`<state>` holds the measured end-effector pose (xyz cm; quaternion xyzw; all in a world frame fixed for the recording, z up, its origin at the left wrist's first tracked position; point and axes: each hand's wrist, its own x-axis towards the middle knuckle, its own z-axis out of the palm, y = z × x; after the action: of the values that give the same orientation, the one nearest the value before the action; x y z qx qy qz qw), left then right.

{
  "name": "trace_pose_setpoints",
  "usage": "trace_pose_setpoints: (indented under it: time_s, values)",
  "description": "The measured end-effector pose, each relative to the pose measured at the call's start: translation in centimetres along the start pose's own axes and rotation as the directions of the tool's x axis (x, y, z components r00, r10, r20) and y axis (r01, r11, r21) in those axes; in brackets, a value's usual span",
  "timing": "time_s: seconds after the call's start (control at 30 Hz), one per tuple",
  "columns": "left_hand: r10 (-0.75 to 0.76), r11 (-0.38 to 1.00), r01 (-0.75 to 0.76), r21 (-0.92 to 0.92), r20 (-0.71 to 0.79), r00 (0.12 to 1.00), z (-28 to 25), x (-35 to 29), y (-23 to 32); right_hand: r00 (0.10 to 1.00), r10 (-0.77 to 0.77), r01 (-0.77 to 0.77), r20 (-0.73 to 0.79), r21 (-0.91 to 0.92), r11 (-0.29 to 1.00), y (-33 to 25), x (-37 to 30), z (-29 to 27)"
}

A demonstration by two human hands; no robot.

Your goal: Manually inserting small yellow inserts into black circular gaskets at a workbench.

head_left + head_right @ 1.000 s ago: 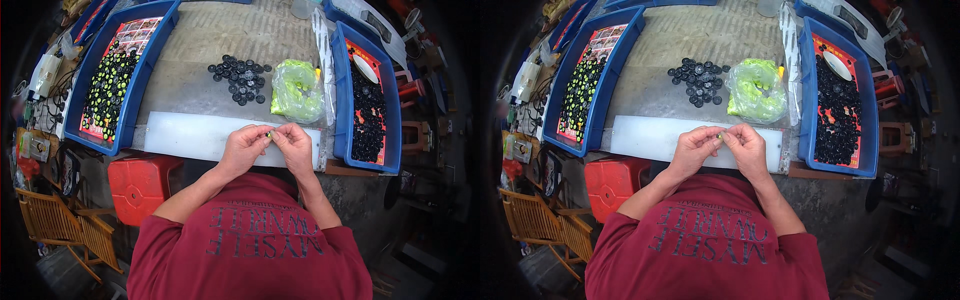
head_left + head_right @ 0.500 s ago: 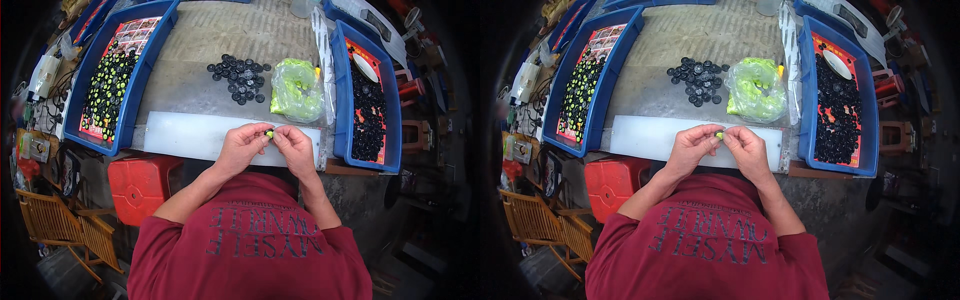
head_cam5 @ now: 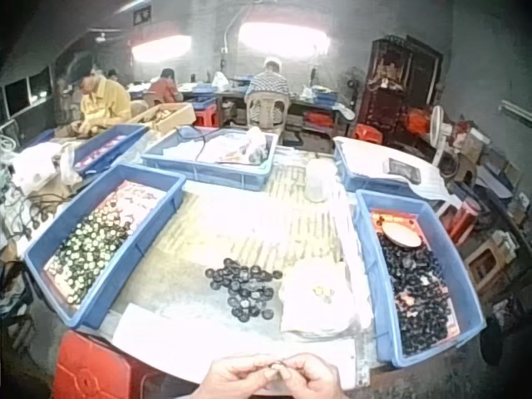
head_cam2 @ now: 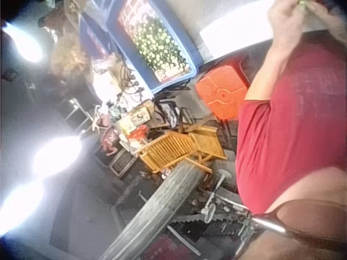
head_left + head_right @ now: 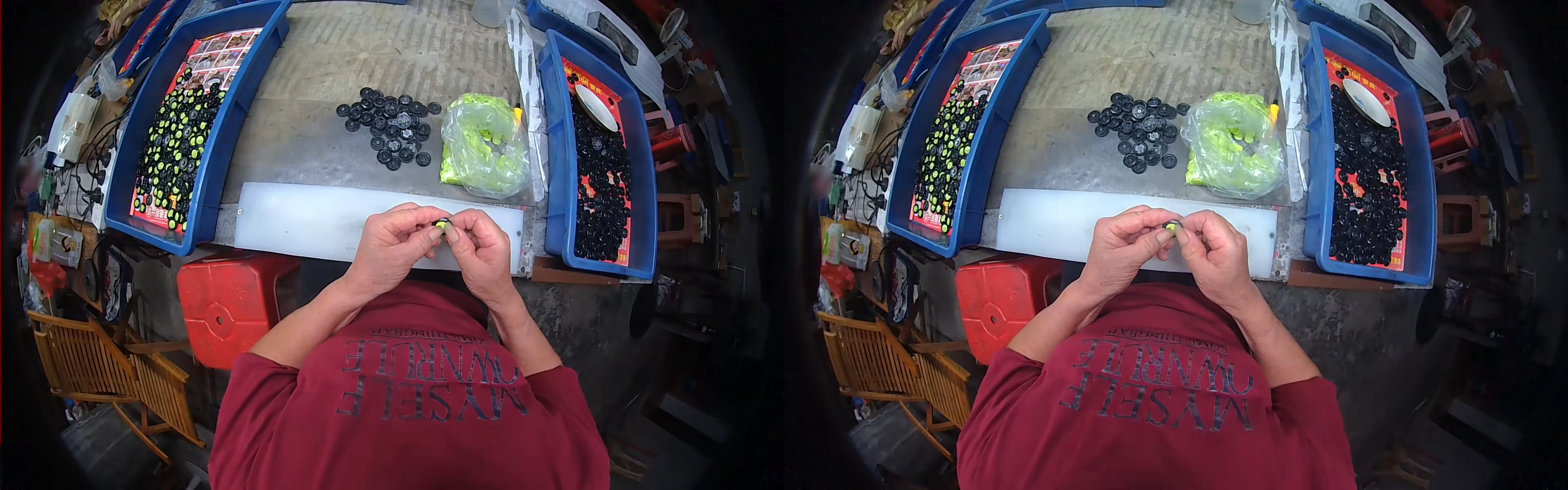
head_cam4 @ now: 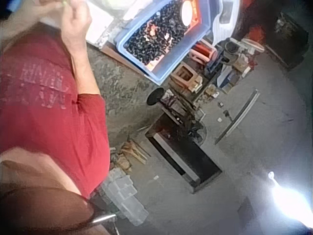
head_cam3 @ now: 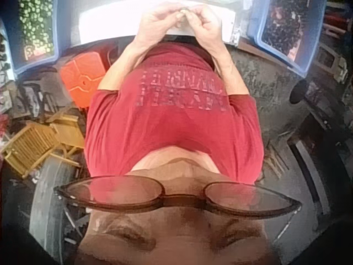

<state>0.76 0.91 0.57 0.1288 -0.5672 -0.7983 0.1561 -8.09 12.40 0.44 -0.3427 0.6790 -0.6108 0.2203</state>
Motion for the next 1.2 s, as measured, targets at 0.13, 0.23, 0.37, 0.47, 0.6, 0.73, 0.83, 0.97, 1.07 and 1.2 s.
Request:
trace_pose_setpoints:
  time_s: [0.13, 0.23, 0.37, 0.47, 0.6, 0.73, 0.83, 0.97, 1.07, 1.2]
  values:
    - [0.004, 1.000, -0.004, 0.016, 0.005, 1.000, 0.2, -0.1, 0.4, 0.999, -0.004, 0.003, -0.033, -0.018, 1.000, -0.2, -0.2, 0.3]
    - [0.016, 0.999, -0.017, 0.038, 0.005, 1.000, 0.3, -0.2, 0.8, 0.998, -0.045, 0.046, -0.044, 0.020, 0.999, -0.3, -0.2, 0.5]
    - [-0.030, 0.999, 0.030, -0.037, -0.017, 0.999, 0.3, -0.3, 0.7, 0.994, -0.080, 0.081, -0.069, 0.011, 0.997, -0.5, -0.2, 0.9]
    - [-0.057, 0.996, 0.058, -0.072, 0.013, 0.998, 0.1, -0.2, 0.9, 0.992, -0.101, 0.101, -0.077, -0.003, 0.995, -0.5, 0.0, 0.9]
    - [0.043, 0.999, -0.042, 0.021, -0.036, 0.998, 0.3, -0.3, 0.6, 0.993, -0.091, 0.091, -0.069, -0.007, 0.996, -0.3, -0.1, 0.9]
    - [0.147, 0.970, -0.143, 0.197, -0.007, 0.989, 0.0, -0.1, 0.9, 0.997, -0.075, 0.075, -0.033, 0.011, 0.997, -0.4, 0.0, 0.6]
    - [-0.063, 0.986, 0.066, -0.156, 0.025, 0.998, -0.5, 0.4, 0.9, 0.987, 0.151, -0.163, 0.063, 0.323, 0.932, -1.2, 0.4, 0.2]
    - [-0.143, 0.966, 0.147, -0.212, 0.032, 0.989, -0.7, 0.5, 0.9, 0.961, 0.235, -0.271, 0.143, 0.346, 0.898, -0.8, 0.3, -0.4]
    - [-0.152, 0.967, 0.160, -0.199, 0.054, 0.987, -0.9, 0.5, 0.8, 0.971, 0.204, -0.235, 0.128, 0.316, 0.919, -1.1, 0.3, -0.1]
    - [-0.120, 0.987, 0.125, -0.103, 0.049, 0.992, -0.9, 0.5, 0.4, 0.980, 0.170, -0.189, 0.101, 0.224, 0.956, -0.9, 0.3, 0.0]
